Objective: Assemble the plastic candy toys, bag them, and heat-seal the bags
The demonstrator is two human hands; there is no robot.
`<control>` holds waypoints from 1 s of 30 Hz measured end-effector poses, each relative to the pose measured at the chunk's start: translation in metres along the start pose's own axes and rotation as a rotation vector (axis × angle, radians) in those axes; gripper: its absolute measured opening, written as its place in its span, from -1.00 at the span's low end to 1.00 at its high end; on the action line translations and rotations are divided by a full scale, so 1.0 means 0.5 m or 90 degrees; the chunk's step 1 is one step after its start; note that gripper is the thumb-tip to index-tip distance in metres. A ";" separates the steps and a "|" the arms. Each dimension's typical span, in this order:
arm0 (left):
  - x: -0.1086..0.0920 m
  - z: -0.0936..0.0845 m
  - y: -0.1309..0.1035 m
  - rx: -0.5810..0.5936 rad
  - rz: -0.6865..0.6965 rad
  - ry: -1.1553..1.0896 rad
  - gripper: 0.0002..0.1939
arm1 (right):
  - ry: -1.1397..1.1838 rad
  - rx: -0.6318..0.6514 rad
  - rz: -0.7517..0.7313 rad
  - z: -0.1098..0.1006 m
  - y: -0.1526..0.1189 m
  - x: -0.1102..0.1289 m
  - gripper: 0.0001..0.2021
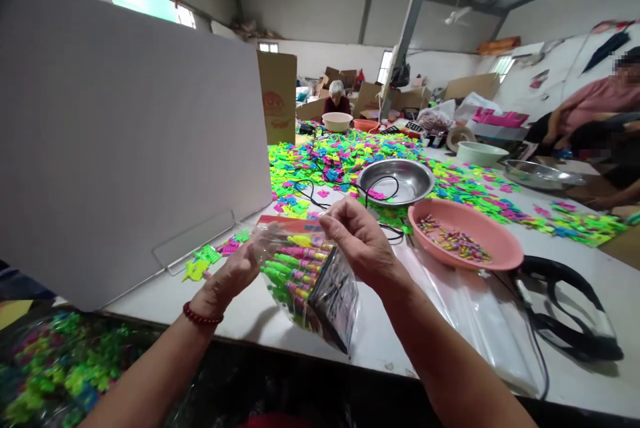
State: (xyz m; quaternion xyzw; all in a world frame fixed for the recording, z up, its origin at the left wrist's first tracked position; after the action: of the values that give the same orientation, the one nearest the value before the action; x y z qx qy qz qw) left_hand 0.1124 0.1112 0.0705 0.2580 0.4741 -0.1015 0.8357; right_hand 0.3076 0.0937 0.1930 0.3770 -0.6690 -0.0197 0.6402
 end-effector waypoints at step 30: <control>0.202 -0.053 -0.059 -0.393 -0.258 0.064 -0.52 | 0.276 -0.287 0.388 -0.002 -0.282 -0.390 -0.47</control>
State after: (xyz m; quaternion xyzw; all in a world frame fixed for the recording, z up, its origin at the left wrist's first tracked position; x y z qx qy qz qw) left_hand 0.1343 0.1077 -0.0357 -0.1010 0.5641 -0.1044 0.8128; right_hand 0.3557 0.0965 -0.0426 0.0084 -0.5788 0.1044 0.8087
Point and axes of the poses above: each hand's wrist, its own y-axis towards the middle knuckle, its own z-axis out of the palm, x = y × z, the point moved 8 cm from there along y, towards the middle knuckle, and after that the axes turned 12 degrees about x, right-handed, at the moved point
